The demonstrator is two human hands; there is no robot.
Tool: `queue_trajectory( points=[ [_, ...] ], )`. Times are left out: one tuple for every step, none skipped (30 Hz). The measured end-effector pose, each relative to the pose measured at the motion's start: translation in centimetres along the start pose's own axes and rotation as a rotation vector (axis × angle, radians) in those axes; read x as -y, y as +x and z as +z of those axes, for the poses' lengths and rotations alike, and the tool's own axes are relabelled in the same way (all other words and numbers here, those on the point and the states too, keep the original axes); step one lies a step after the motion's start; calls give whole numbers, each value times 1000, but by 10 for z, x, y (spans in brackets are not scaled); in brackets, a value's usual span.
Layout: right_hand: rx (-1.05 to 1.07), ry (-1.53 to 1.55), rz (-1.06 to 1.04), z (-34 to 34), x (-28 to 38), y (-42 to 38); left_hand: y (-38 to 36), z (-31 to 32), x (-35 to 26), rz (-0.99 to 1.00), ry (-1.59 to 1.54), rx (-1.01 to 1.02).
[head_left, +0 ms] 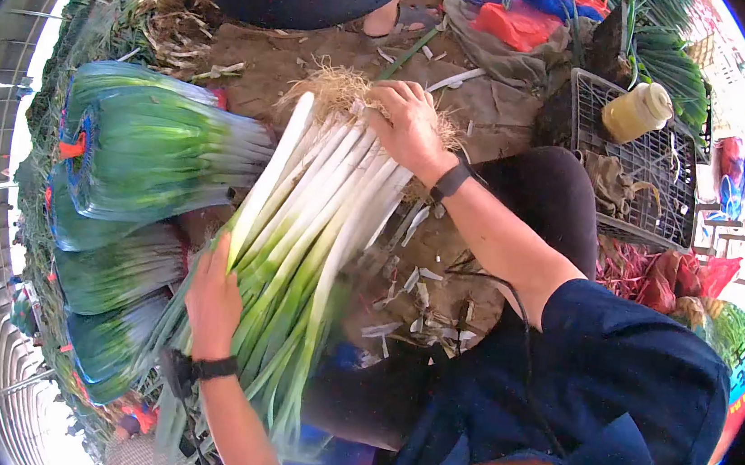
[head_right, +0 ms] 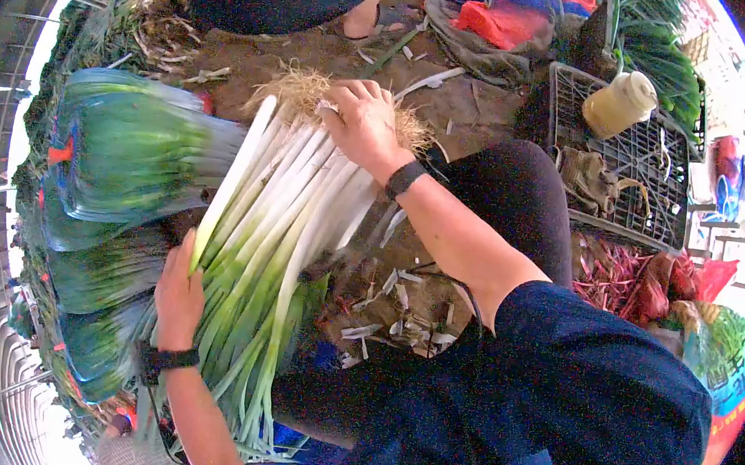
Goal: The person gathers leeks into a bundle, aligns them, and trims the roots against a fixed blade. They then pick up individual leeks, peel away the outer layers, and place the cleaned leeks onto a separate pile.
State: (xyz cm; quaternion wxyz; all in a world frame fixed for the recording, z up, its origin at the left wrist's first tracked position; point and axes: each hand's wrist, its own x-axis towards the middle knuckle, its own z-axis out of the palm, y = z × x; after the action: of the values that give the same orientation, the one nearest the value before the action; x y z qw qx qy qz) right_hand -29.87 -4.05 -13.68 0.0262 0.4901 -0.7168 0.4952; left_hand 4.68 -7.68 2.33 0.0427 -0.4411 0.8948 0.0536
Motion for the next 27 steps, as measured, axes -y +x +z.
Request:
queue_trajectory(
  points=[
    [-33, 27, -33, 5, 1, 5, 13, 7, 6, -1, 0, 0],
    [-21, 32, -57, 9, 3, 12, 27, 19, 15, 65, 0, -23],
    [-21, 31, -62, 18, 3, 20, 42, 32, 24, 131, -1, -49],
    [20, 11, -117, 28, 2, 27, 55, 48, 30, 156, 5, -83],
    [62, -9, -171, 40, -1, 34, 65, 68, 39, 154, 2, -86],
    [111, -42, -159, 56, -7, 38, 74, 89, 47, 169, -31, -93],
    [111, -43, -162, 70, -16, 44, 81, 95, 48, 185, -65, -102],
    [272, -41, -131, 84, -26, 49, 80, 103, 45, 43, -88, -40],
    [438, -40, -98, 92, -30, 53, 81, 105, 47, 36, -93, -37],
    [392, 6, -193, 98, -34, 52, 81, 108, 49, 34, -99, -45],
    [402, 5, -190, 103, -40, 53, 81, 110, 51, 34, -105, -51],
    [495, 0, -152, 99, -35, 61, 81, 111, 56, 30, -111, -44],
    [589, -4, -114, 98, -32, 66, 80, 108, 62, 38, -101, -40],
    [541, -23, -83, 98, -25, 64, 78, 108, 67, 45, -89, -35],
    [550, -19, -83, 99, -18, 68, 76, 108, 67, 38, -91, -29],
    [589, -175, -70, 102, -12, 72, 75, 108, 67, 21, -93, -25],
    [623, -331, -59, 105, -5, 76, 74, 107, 67, 5, -94, -22],
    [484, -209, -103, 114, -7, 75, 73, 105, 64, 1, -94, -20],
    [488, -208, -102, 128, -13, 71, 72, 104, 61, 40, -9, -47],
    [597, -259, -192, 141, -19, 69, 72, 102, 60, 81, 77, -79],
    [704, -311, -289, 149, -19, 71, 74, 103, 66, 79, 74, -87],
    [711, -402, -374, 154, -20, 70, 73, 104, 76, 37, 131, -129],
    [721, -399, -386, 158, -26, 69, 69, 106, 87, -11, 186, -164],
    [750, -403, -451, 155, -25, 70, 62, 110, 102, -27, 180, -155],
    [774, -412, -511, 154, -25, 72, 60, 113, 117, -109, 199, -95],
    [831, -400, -378, 158, -22, 75, 60, 121, 127, -187, 212, -39],
    [849, -409, -383, 157, -22, 76, 64, 127, 126, -194, 194, -31]
  ],
)
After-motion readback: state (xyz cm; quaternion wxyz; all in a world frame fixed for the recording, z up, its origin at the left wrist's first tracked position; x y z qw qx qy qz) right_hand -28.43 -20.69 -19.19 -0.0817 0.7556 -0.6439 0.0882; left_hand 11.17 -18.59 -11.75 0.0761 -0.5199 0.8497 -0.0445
